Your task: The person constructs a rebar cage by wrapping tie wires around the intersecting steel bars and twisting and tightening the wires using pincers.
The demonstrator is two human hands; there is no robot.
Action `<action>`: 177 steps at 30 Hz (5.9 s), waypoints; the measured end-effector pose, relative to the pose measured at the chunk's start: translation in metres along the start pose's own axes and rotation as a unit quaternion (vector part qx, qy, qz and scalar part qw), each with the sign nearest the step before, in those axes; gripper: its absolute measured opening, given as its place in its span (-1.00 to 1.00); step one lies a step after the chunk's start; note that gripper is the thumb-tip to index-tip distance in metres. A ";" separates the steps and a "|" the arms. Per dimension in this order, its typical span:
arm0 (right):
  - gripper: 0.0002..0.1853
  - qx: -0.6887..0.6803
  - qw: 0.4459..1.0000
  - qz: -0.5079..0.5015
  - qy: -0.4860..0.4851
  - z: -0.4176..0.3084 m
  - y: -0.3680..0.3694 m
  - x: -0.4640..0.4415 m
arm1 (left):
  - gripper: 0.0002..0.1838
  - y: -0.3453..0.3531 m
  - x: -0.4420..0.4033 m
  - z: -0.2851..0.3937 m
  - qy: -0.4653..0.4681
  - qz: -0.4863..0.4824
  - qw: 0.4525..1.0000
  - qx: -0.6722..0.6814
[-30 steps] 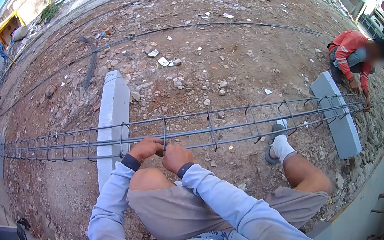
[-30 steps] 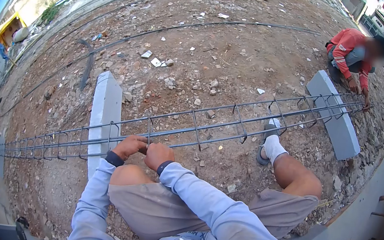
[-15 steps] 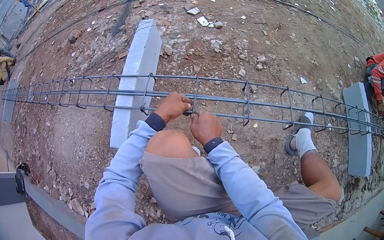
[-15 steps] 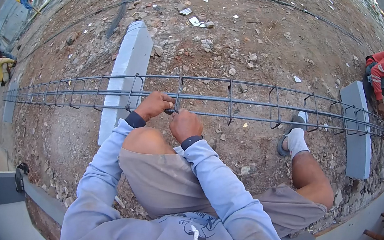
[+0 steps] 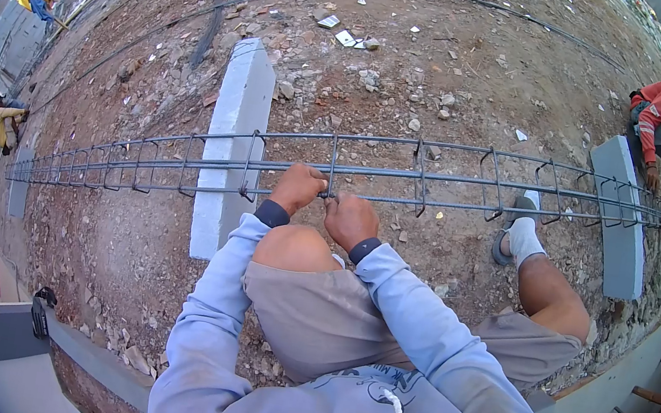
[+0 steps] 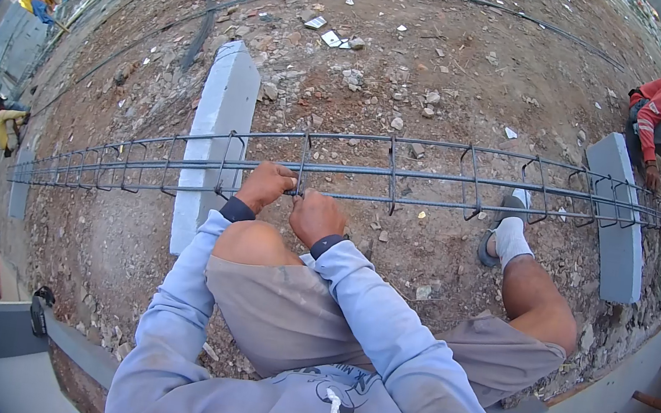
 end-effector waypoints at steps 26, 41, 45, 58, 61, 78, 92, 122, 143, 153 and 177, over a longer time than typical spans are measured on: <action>-0.70 -0.030 0.999 -0.040 0.020 0.004 0.005 0.000 | -0.77 -0.013 0.012 0.011 -0.043 -0.006 0.998 0.043; -0.72 -0.045 0.997 0.052 -0.018 0.006 0.006 0.010 | -0.60 -0.021 0.078 0.024 0.312 0.117 0.942 -0.027; -0.74 -0.060 0.994 0.084 -0.046 0.001 0.001 0.010 | -0.50 -0.022 0.086 0.025 0.350 0.145 0.924 -0.041; -0.83 0.077 0.985 -0.038 -0.147 -0.031 -0.012 0.045 | -0.56 -0.025 0.084 0.021 0.355 0.127 0.926 -0.021; -0.87 0.164 0.946 -0.128 -0.247 -0.063 -0.017 0.034 | -0.62 -0.026 0.080 0.020 0.334 0.124 0.934 -0.019; -0.79 0.203 0.959 -0.108 -0.168 -0.026 -0.024 -0.010 | -0.68 -0.028 0.081 0.025 0.384 0.168 0.908 0.017; -0.62 -0.066 0.895 -0.428 0.107 0.162 0.041 0.046 | -0.63 -0.032 0.089 0.042 0.374 0.163 0.913 -0.016; -0.57 0.272 0.877 -0.383 0.097 0.254 -0.157 0.071 | -0.35 0.093 0.091 -0.055 -0.197 -0.221 0.796 0.529; -0.07 -0.020 0.979 -0.203 -0.002 0.019 -0.089 0.071 | -0.61 0.072 0.084 -0.050 -0.168 -0.127 0.835 0.508; -0.12 -0.104 0.966 -0.228 0.069 0.014 -0.066 0.077 | -0.67 0.046 0.088 -0.032 -0.130 -0.130 0.871 0.455; -0.25 -0.260 0.798 -0.388 0.381 -0.017 -0.075 0.081 | -0.63 0.037 0.084 -0.022 -0.109 -0.212 0.863 0.445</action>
Point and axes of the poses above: each hand's wrist, its own x-axis away from the middle knuckle, its own y-axis out of the palm, z = x × y, the point moved 8 cm from there along -x, towards the middle knuckle, and after that the axes turned 15 degrees about z, right-handed, at the moved point
